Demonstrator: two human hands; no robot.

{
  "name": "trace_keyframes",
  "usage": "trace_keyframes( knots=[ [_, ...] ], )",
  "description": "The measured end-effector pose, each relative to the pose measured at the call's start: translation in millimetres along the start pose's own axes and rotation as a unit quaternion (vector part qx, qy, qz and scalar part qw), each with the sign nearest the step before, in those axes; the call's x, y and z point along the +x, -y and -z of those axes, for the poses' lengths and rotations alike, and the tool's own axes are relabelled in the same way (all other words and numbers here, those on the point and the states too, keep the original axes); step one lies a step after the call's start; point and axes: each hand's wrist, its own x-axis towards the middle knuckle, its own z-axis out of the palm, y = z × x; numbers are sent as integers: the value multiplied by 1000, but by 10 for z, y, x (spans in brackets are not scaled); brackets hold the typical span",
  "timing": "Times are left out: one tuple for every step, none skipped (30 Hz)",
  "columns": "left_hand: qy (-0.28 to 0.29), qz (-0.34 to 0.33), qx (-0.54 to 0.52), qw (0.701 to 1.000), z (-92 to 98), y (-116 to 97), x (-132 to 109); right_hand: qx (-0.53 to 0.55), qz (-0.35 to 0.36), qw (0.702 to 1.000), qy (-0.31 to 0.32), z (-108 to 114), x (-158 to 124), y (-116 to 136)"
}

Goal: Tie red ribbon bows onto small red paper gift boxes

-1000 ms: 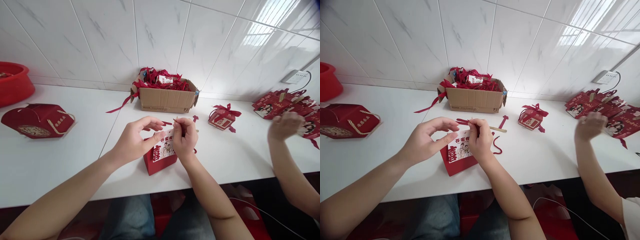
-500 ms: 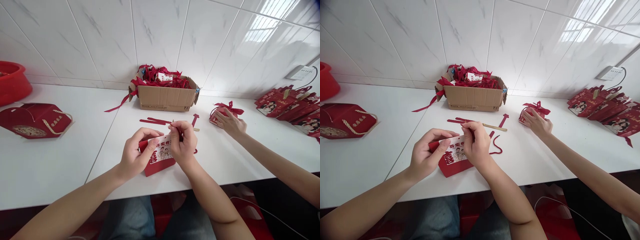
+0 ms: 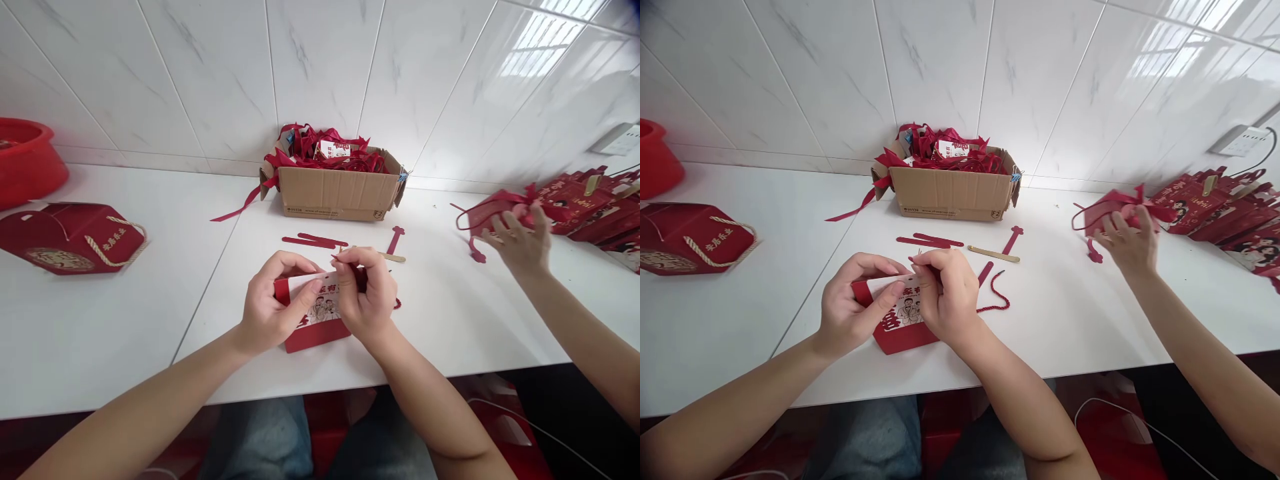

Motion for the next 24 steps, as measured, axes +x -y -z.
trace_keyframes(
  knots=[
    [2, -2, -3, 1000, 3, 9, 2, 4, -2, 1000, 2, 2, 0, 0],
    [5, -3, -8, 1000, 5, 21, 4, 9, -4, 1000, 5, 4, 2, -2],
    [6, -5, -12, 1000, 8, 34, 7, 16, -8, 1000, 8, 6, 6, -4],
    [8, -8, -16, 1000, 10, 49, 10, 25, -14, 1000, 10, 9, 12, -7],
    [9, -11, -20, 1000, 13, 63, 15, 35, -19, 999, 12, 12, 19, -9],
    [11, -14, -24, 1000, 16, 76, 20, 44, -22, 999, 13, 16, 29, -12],
    [12, -17, -26, 999, 19, 87, 26, 49, -20, 999, 13, 21, 40, -13],
    [13, -20, -28, 999, 22, 94, 31, 47, -16, 999, 13, 29, 53, -12],
    [12, -23, -28, 999, 25, 97, 36, 38, -9, 999, 13, 41, 67, -10],
    [11, -25, -28, 999, 28, 97, 39, 25, -1, 1000, 18, 57, 82, -6],
    [9, -26, -26, 999, 30, 95, 41, 11, 8, 1000, 27, 77, 97, -2],
    [6, -25, -23, 999, 33, 91, 41, 1, 16, 999, 42, 104, 112, 3],
    [3, -24, -20, 1000, 35, 87, 39, -4, 24, 998, 65, 135, 127, 7],
    [0, -21, -15, 1000, 38, 83, 37, -2, 32, 995, 95, 170, 141, 9],
    [-2, -17, -10, 1000, 39, 80, 34, 2, 37, 991, 129, 207, 154, 10],
    [-3, -15, -5, 1000, 41, 78, 31, 7, 40, 986, 163, 243, 164, 8],
    [-4, -15, -2, 1000, 42, 77, 29, 11, 41, 981, 192, 277, 174, 5],
    [-4, -16, 1, 1000, 43, 76, 28, 13, 41, 976, 214, 305, 180, 0],
    [-3, -19, 2, 1000, 44, 75, 28, 14, 41, 973, 229, 327, 185, -4],
    [-2, -23, 2, 1000, 44, 74, 29, 15, 42, 971, 235, 342, 188, -9],
    [-1, -26, 1, 1000, 45, 74, 31, 17, 42, 970, 238, 349, 189, -12],
    [-1, -28, -1, 1000, 45, 74, 32, 18, 41, 970, 239, 351, 188, -16],
    [1, -29, -3, 1000, 45, 74, 33, 19, 40, 970, 241, 348, 186, -18],
    [2, -29, -5, 1000, 44, 75, 33, 20, 38, 969, 242, 342, 183, -20]
  ],
)
